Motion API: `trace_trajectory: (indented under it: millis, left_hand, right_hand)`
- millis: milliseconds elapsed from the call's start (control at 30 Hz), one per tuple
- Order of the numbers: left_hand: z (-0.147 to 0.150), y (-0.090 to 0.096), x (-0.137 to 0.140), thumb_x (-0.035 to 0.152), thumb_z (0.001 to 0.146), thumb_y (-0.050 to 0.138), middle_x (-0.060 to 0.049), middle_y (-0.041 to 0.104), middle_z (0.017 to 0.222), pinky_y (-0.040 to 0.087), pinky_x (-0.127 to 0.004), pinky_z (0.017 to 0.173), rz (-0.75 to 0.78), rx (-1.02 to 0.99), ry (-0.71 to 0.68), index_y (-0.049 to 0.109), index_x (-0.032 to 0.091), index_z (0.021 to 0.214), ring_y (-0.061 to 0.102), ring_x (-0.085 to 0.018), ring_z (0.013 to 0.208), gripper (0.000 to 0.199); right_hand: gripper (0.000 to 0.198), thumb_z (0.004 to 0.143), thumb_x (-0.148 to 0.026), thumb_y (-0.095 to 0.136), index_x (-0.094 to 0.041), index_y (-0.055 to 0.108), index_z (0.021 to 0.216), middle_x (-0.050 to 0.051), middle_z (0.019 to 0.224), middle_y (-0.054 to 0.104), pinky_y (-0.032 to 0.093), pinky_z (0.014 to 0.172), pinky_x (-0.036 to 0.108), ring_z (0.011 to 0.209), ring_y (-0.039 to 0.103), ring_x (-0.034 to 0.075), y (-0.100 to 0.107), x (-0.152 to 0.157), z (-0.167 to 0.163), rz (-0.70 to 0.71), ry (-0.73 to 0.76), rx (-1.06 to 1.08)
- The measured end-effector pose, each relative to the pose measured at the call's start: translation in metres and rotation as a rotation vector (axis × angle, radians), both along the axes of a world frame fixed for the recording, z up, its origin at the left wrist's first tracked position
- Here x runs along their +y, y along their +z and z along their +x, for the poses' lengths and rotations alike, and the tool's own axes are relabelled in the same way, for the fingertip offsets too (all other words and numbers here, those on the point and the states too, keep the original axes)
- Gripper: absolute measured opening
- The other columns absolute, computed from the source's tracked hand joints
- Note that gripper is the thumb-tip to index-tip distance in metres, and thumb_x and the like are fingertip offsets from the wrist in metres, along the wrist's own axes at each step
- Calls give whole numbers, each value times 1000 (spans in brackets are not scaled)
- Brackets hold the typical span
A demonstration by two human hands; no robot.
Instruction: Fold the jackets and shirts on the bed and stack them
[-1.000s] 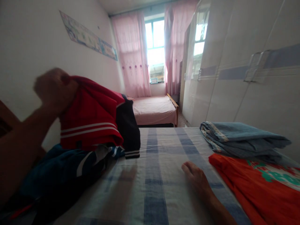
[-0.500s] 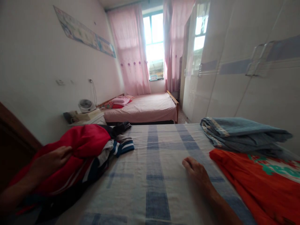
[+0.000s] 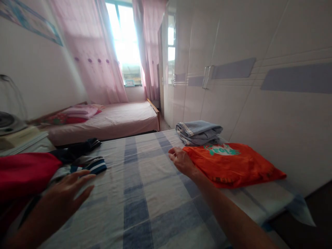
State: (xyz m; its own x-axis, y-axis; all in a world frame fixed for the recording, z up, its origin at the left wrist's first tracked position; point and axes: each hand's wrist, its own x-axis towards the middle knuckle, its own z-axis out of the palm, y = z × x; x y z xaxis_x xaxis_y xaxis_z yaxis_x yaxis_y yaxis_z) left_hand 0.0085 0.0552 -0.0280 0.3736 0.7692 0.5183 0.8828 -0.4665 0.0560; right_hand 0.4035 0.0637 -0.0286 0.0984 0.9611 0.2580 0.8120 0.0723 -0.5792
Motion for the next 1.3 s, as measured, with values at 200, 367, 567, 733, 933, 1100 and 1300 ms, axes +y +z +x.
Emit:
trace_trajectory:
  millis: [200,367,567,733,933,1100,1300]
  left_hand:
    - [41,-76,7,30,83,47,-11,62,116,50,-41,87,-48,34,-115,67,21,99,60,-26,104,27]
    - [40,-96,6,32,85,45,-9,64,111,52,-40,85,-44,-15,-94,64,22,104,61,-24,101,28]
    - [42,-95,5,31,86,45,-9,63,111,51,-42,87,-78,-31,-84,64,22,105,61,-24,102,28]
    - [44,-90,2,28,85,46,-11,64,111,51,-42,87,-79,-38,-79,65,20,104,61,-26,102,28]
    - [46,-87,0,28,84,46,-11,63,111,48,-44,90,-161,-90,-73,66,20,103,60,-26,102,29]
    - [39,-79,5,41,85,43,-11,57,120,42,-45,98,-319,-465,-81,62,18,108,53,-26,114,37]
    - [49,-35,-17,64,83,35,-13,54,129,51,-44,86,-1057,-1263,-167,42,19,132,55,-28,114,66]
  right_hand:
    - [36,82,-31,47,-13,58,111,20,120,54,36,93,52,114,49,35,-2,-18,121,-51,-636,-295]
    - [49,82,-49,44,-9,62,103,26,117,54,39,82,60,106,51,43,-43,-34,193,-193,-890,-358]
    - [32,82,-34,40,-17,66,90,18,100,64,43,75,50,91,59,33,-58,-31,202,-34,-864,-288]
    - [26,82,-33,42,-19,64,82,17,94,65,43,70,39,81,59,27,-7,-32,191,170,-853,-174]
    - [20,84,-40,47,-24,58,78,3,80,62,42,74,29,78,56,17,112,-33,110,612,-486,78]
    - [20,82,-42,51,-23,55,78,-2,73,56,41,68,26,67,50,12,168,-25,12,720,-46,405]
    - [25,82,-45,50,-20,56,78,-5,70,57,42,64,23,66,50,11,135,-6,-57,595,209,548]
